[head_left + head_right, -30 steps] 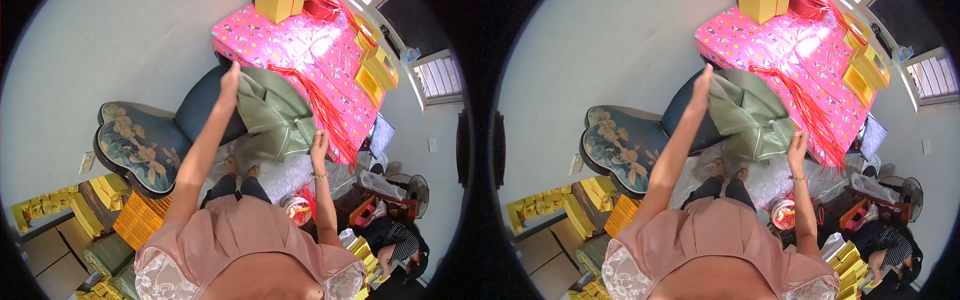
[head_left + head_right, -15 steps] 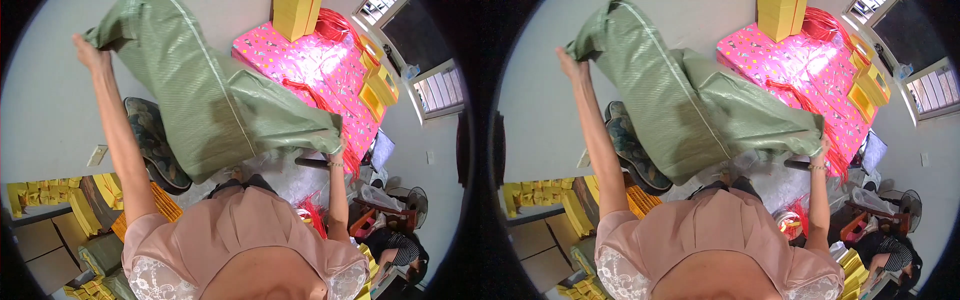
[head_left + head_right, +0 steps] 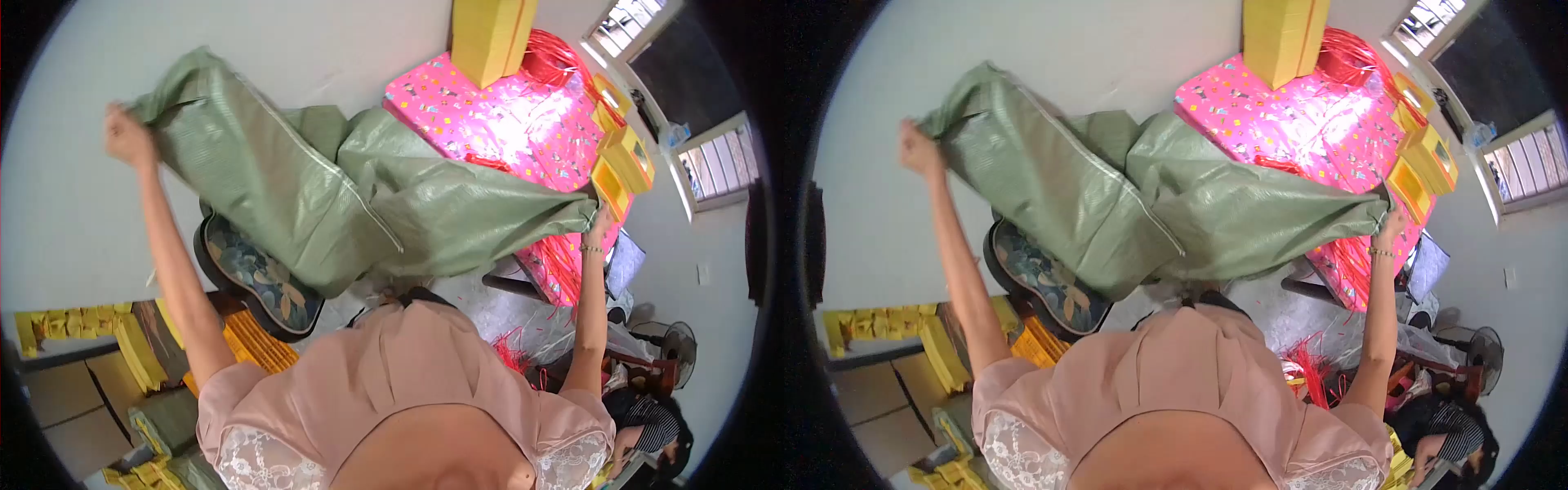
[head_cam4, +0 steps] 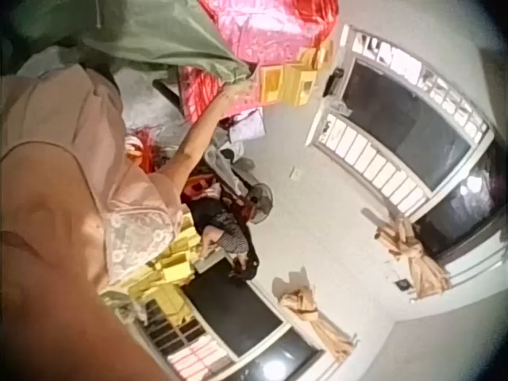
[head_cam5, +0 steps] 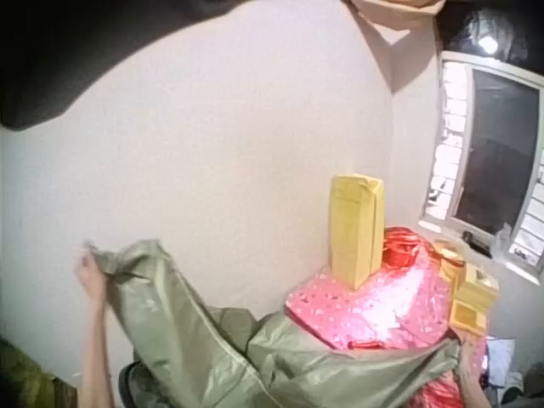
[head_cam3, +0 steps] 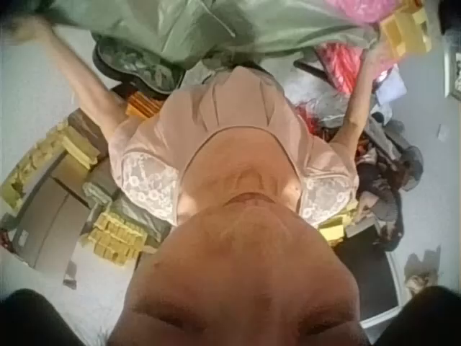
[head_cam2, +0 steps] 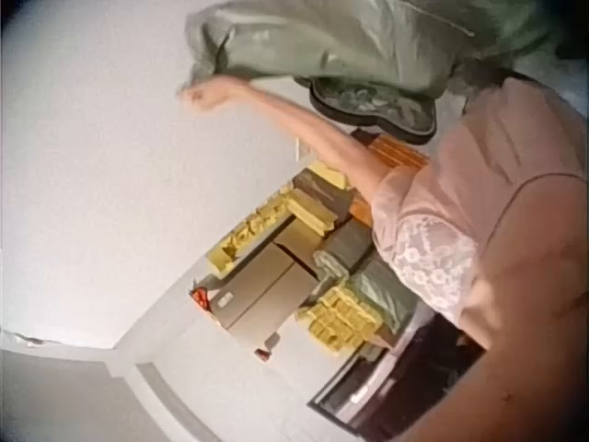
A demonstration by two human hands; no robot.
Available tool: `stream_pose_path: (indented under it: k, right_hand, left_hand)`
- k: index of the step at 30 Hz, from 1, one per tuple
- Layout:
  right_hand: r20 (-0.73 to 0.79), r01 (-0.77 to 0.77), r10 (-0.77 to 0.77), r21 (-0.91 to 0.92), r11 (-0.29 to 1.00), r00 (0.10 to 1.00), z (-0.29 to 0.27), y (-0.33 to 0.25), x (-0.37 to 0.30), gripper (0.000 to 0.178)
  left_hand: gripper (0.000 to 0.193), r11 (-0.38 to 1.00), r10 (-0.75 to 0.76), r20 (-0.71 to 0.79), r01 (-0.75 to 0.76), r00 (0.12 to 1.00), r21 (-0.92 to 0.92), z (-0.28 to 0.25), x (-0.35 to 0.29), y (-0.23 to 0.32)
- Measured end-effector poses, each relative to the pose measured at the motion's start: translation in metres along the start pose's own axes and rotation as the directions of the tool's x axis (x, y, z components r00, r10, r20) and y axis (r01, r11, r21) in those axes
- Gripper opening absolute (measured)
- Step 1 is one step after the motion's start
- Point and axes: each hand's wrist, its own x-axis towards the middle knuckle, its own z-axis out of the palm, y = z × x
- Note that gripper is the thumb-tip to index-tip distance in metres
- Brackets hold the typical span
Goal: Packing bundles of yellow paper into large green sacks in a warehouse environment.
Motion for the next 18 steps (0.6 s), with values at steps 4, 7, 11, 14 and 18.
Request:
stream_pose_path:
  k: [4,7,11,14,18]
  right_hand:
    - [0.195,0.139,-0.129,-0.041,0.989,0.972,0.059,-0.026,0.008,0.031]
    - [0.184,0.087,-0.082,-0.017,0.996,0.980,0.141,-0.103,-0.012,0.033]
    - [0.327,0.260,-0.273,0.082,0.962,0.905,0.190,-0.156,-0.035,0.030]
    - [0.390,0.369,-0.337,-0.006,0.929,0.857,0.215,-0.149,-0.038,0.027]
    - [0.435,0.430,-0.389,0.004,0.903,0.812,0.271,-0.181,-0.068,0.027]
  left_hand:
    - [0.027,0.989,0.107,0.790,-0.143,0.604,-0.025,0.043,-0.147,0.033]
    - [0.028,0.889,-0.192,0.981,-0.425,-0.016,0.167,0.035,-0.242,-0.017]
    - [0.084,0.784,-0.524,0.785,-0.546,-0.330,0.295,0.025,-0.336,-0.038]
    - [0.092,0.804,-0.595,0.774,-0.136,-0.218,0.579,0.033,-0.374,-0.003]
    - [0.124,0.969,-0.058,0.996,0.242,0.067,0.040,0.027,-0.426,0.082]
